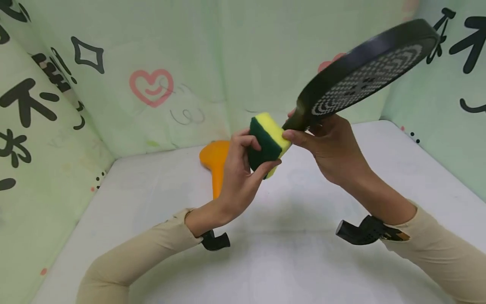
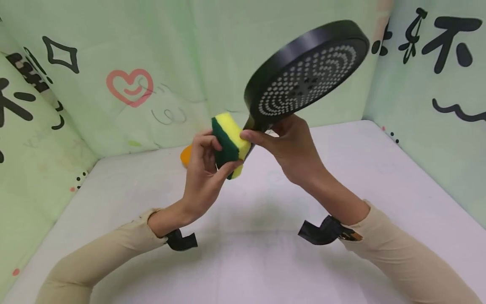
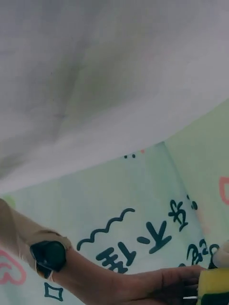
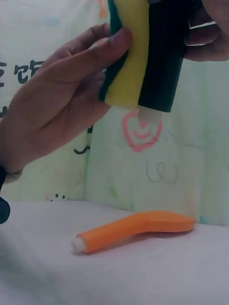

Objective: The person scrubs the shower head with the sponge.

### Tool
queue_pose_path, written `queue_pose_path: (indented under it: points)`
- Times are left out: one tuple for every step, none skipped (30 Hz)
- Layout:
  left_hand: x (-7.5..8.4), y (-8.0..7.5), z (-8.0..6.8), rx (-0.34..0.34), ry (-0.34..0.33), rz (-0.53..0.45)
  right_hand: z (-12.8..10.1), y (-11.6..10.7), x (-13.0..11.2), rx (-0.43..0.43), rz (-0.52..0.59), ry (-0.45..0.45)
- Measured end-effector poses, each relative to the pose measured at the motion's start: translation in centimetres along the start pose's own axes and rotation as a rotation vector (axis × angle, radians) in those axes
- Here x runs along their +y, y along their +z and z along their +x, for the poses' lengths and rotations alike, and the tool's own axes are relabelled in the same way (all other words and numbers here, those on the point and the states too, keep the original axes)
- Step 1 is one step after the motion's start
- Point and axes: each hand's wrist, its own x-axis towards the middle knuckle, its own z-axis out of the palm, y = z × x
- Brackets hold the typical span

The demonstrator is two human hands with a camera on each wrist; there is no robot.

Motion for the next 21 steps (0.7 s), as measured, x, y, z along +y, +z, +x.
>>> queue_pose_path:
  points:
    - [0.1,0.0,0.2,0.001,0.017,0.001,-0.1,0.1,0.0,0.007,-0.104,-0.009]
    - [0.3,0.1,0.3,0.002,0.025,-0.005,-0.2,0.1,-0.1,0.011,-0.211,-0.022]
    - [0.5,0.1,0.5,0.001,0.028,-0.014,-0.3,0.1,-0.2,0.011,-0.306,-0.030]
    - [0.7,0.1,0.6,-0.003,0.026,-0.028,-0.3,0.0,-0.4,0.008,-0.385,-0.034]
    - [0.9,0.2,0.6,-0.014,0.016,-0.049,-0.3,-0.1,-0.6,0.002,-0.436,-0.041]
    - [1.0,0.3,0.6,-0.032,0.000,-0.070,-0.3,-0.2,-0.8,0.003,-0.468,-0.045]
    - [1.1,0.4,0.5,-0.053,-0.020,-0.086,-0.2,-0.4,-1.0,0.011,-0.496,-0.051]
    - [1.1,0.5,0.4,-0.073,-0.039,-0.094,-0.1,-0.6,-1.2,0.025,-0.524,-0.054]
    - [1.2,0.6,0.3,-0.094,-0.057,-0.104,0.0,-0.7,-1.4,0.041,-0.552,-0.061]
    - [1.2,0.7,0.3,-0.112,-0.074,-0.111,0.1,-0.8,-1.5,0.060,-0.585,-0.069]
    - [1.3,0.7,0.4,-0.125,-0.093,-0.121,0.1,-0.8,-1.5,0.073,-0.604,-0.072]
    - [1.4,0.5,0.7,-0.125,-0.116,-0.133,0.1,-0.7,-1.4,0.072,-0.616,-0.064]
    - [1.6,0.3,1.0,-0.113,-0.147,-0.160,0.0,-0.5,-1.2,0.053,-0.611,-0.043]
    - [1.8,-0.1,1.5,-0.093,-0.189,-0.208,0.0,-0.3,-1.0,0.023,-0.589,-0.014]
    - [2.1,-0.4,2.1,-0.062,-0.229,-0.271,-0.1,0.0,-0.8,-0.015,-0.556,0.023]
    - [2.3,-0.8,2.7,-0.025,-0.268,-0.335,-0.1,0.3,-0.5,-0.055,-0.523,0.068]
    - [2.6,-1.2,3.4,0.014,-0.305,-0.396,-0.2,0.7,-0.2,-0.098,-0.486,0.115]
    - [2.7,-1.6,3.8,0.049,-0.332,-0.444,-0.1,0.9,0.0,-0.133,-0.459,0.156]
    - [2.8,-1.8,4.1,0.071,-0.359,-0.469,-0.1,1.1,0.2,-0.153,-0.442,0.185]
    - [2.9,-2.0,4.1,0.073,-0.382,-0.470,0.0,1.1,0.2,-0.159,-0.438,0.192]
    - [2.9,-2.0,4.1,0.063,-0.404,-0.462,0.1,1.1,0.2,-0.158,-0.444,0.192]
